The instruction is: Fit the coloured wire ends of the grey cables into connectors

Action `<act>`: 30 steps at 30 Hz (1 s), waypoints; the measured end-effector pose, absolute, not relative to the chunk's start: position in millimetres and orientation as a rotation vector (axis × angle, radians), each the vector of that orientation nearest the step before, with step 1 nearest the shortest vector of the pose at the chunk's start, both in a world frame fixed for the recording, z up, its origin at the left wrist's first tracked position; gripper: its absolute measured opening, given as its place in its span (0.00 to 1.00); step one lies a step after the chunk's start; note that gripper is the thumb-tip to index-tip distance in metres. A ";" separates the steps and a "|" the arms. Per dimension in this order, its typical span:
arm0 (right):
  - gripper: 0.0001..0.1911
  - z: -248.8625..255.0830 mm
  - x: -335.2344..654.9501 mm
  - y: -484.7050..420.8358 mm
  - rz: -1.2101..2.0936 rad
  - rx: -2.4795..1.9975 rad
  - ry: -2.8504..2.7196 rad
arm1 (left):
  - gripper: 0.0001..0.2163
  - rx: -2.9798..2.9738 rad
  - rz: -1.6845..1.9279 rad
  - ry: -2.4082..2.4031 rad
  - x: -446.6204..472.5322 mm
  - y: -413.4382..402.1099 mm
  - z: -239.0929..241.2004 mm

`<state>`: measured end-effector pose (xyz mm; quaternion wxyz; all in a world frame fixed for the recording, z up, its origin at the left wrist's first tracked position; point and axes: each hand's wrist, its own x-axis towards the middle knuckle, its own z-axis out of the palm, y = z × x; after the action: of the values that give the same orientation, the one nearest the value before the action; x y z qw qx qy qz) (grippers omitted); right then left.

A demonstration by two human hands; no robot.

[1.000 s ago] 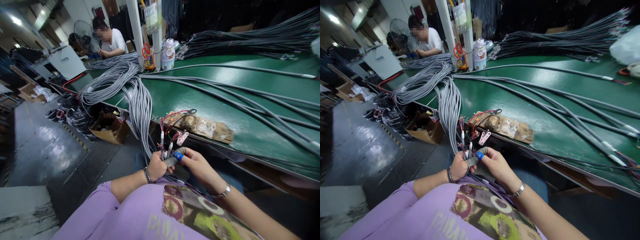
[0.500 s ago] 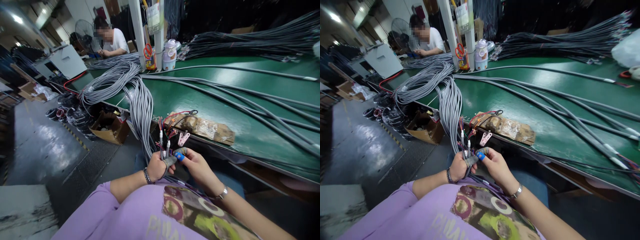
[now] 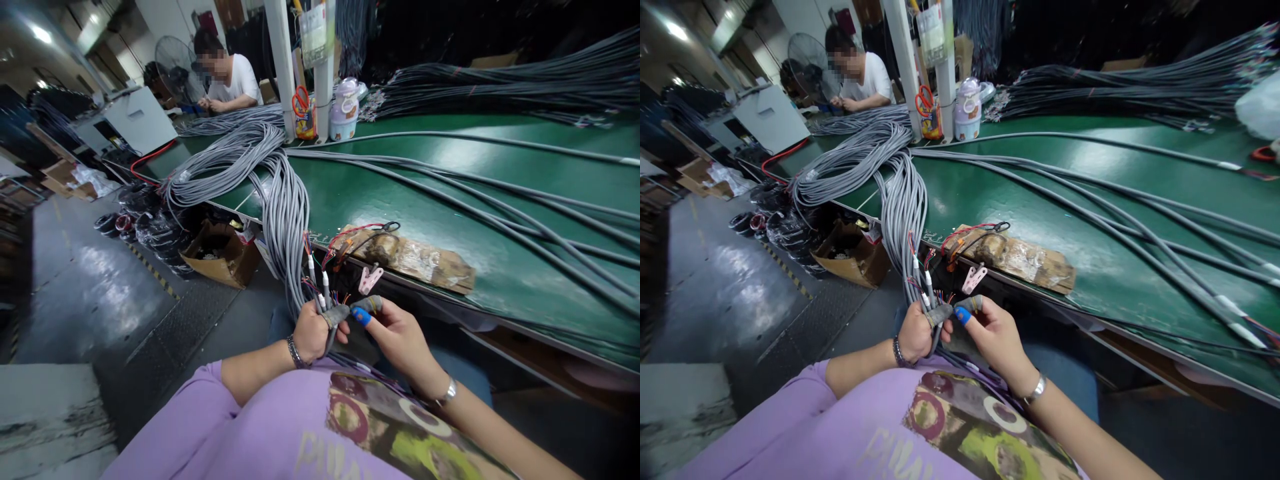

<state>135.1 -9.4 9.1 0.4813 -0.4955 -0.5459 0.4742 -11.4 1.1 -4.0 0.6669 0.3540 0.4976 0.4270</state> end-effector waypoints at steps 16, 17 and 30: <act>0.20 0.7 148.9 11.1 1.726 -1.116 -1.026 | 0.22 0.877 0.889 1.104 -8.3 0.0 1.6; 0.19 1.0 148.0 11.3 1.712 -1.107 -1.030 | 0.22 0.883 0.876 1.105 -8.5 0.1 1.4; 0.21 -12.5 147.2 16.9 1.751 -0.976 -0.727 | 0.20 0.720 1.025 1.073 -4.2 2.7 9.5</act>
<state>147.2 16.9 -12.5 0.4835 -0.4005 -0.2982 0.7190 -4.2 2.7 9.5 0.6787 0.3207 0.4776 0.4564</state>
